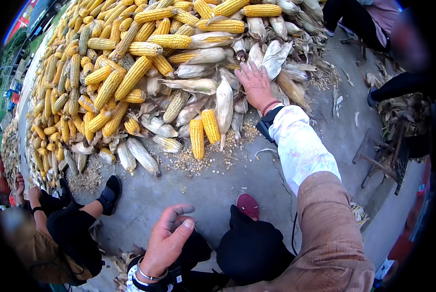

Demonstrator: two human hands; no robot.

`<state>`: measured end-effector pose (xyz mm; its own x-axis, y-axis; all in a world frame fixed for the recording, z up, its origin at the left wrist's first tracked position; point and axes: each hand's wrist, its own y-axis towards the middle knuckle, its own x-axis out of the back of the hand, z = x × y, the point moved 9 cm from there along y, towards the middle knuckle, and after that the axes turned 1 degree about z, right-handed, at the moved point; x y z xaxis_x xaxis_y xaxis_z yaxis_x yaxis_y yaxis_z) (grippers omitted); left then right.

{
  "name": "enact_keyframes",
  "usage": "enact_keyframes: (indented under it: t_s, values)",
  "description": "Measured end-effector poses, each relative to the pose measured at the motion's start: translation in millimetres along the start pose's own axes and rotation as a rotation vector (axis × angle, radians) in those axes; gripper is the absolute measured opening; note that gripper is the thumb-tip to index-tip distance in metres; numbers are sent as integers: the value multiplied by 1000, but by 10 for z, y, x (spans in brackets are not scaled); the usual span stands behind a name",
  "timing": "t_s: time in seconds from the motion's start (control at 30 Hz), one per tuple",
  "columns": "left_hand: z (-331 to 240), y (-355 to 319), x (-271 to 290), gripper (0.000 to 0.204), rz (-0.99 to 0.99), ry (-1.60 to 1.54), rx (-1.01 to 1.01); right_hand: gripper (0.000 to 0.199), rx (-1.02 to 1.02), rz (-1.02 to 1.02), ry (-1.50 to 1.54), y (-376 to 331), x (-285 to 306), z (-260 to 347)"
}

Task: The person sits on a low stool and shucks corn cobs by hand, removing the husks and silk. They repeatedly pick up cobs from a large pile, peel them, and toss the cleaned cobs onto a separate pile.

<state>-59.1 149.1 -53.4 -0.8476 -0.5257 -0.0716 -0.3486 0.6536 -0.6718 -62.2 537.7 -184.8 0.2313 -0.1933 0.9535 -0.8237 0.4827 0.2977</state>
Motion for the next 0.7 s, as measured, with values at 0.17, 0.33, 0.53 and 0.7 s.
enact_keyframes:
  t_s: [0.17,0.33,0.53,0.7]
  values:
    - [2,91,11,34,-14,14,45,47,-122,247,-249,32,-374,-305]
    - [-40,117,56,34,-28,-32,28,48,-30,213,-294,-338,-265,-468]
    - [-68,15,140,35,-58,-32,7,53,-207,280,-216,-898,-309,-774]
    - [-67,-111,137,36,-53,-64,-14,48,-287,239,-117,-1137,-249,-758]
